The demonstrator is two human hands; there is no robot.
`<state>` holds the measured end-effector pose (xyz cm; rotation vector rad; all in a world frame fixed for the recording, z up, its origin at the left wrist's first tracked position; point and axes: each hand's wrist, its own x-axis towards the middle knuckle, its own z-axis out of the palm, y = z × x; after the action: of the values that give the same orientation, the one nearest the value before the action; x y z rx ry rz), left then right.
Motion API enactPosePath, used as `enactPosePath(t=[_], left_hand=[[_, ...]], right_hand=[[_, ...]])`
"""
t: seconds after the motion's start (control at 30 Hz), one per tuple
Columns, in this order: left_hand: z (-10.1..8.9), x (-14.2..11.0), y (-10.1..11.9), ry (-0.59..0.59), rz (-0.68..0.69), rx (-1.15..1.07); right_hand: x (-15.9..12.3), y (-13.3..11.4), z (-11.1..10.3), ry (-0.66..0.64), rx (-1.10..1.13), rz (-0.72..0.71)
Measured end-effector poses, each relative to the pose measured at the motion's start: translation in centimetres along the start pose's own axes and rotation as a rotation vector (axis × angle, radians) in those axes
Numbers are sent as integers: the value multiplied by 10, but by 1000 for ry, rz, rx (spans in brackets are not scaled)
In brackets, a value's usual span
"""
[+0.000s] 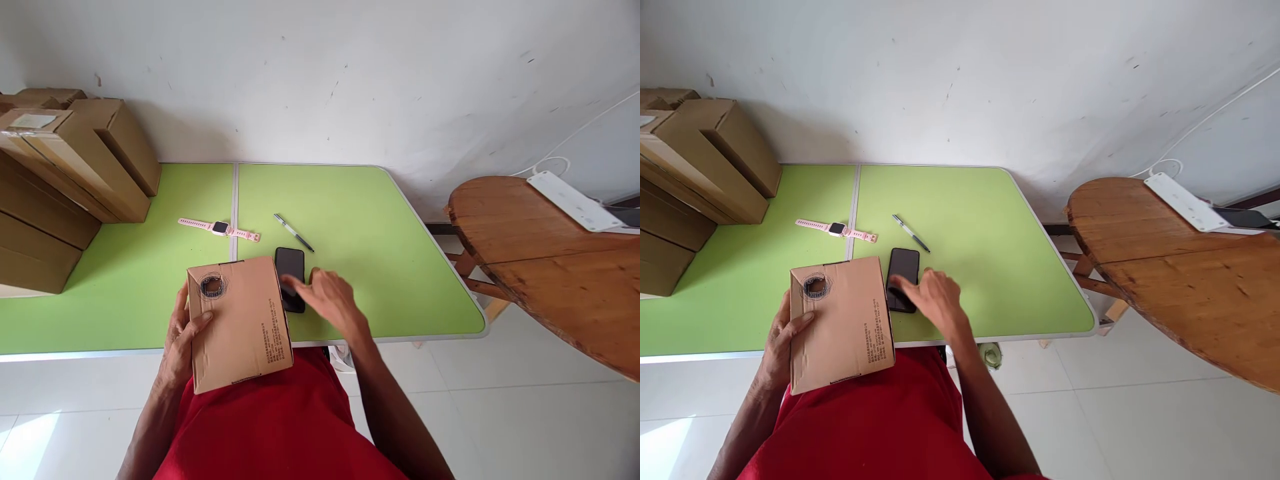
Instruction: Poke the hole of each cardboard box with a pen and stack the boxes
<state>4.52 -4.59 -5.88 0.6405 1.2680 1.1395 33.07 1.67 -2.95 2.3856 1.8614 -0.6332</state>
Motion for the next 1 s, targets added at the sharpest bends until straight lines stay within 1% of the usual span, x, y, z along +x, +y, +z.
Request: enactPosePath(t=[0.03,0.1,0.17,0.23,0.3,0.4,0.47,0.63,0.77,0.83,0.9,0.93,1.0], left_hand=[[0,1,-1,5,4,-5],[-1,2,-2,16,17,-19],[-3,1,-3,18,33,-29],[-6,-1,-3,15,43,-36],[-10,-3,-3,25,50,-40],[-17,-5,-1,52,57,-61],[-20,-5,2,71,54,-75],[-30,-2,10,142,95,-79],[-37,-2,13,197,113,-83],[-36,-1,14,206,109,-74],[-31,3,15,193,113,-61],[-26,6,16,177,122,-56],[-12,15,16,123,150,-48]], right_hand=[[-8,-6,9,7,20,24],[-15,-21,23,51,62,82],[-13,-34,32,93,114,131],[-7,-43,36,116,174,157],[-1,-45,37,133,245,164],[4,-43,39,150,383,163],[5,-38,42,128,515,145],[-2,-22,49,-18,963,33],[-24,-6,45,-247,1366,-28],[-41,0,35,-316,1545,-49],[-57,0,20,-376,1758,-104],[-64,-2,11,-437,1869,-147],[-74,-11,-4,-606,2035,-257]])
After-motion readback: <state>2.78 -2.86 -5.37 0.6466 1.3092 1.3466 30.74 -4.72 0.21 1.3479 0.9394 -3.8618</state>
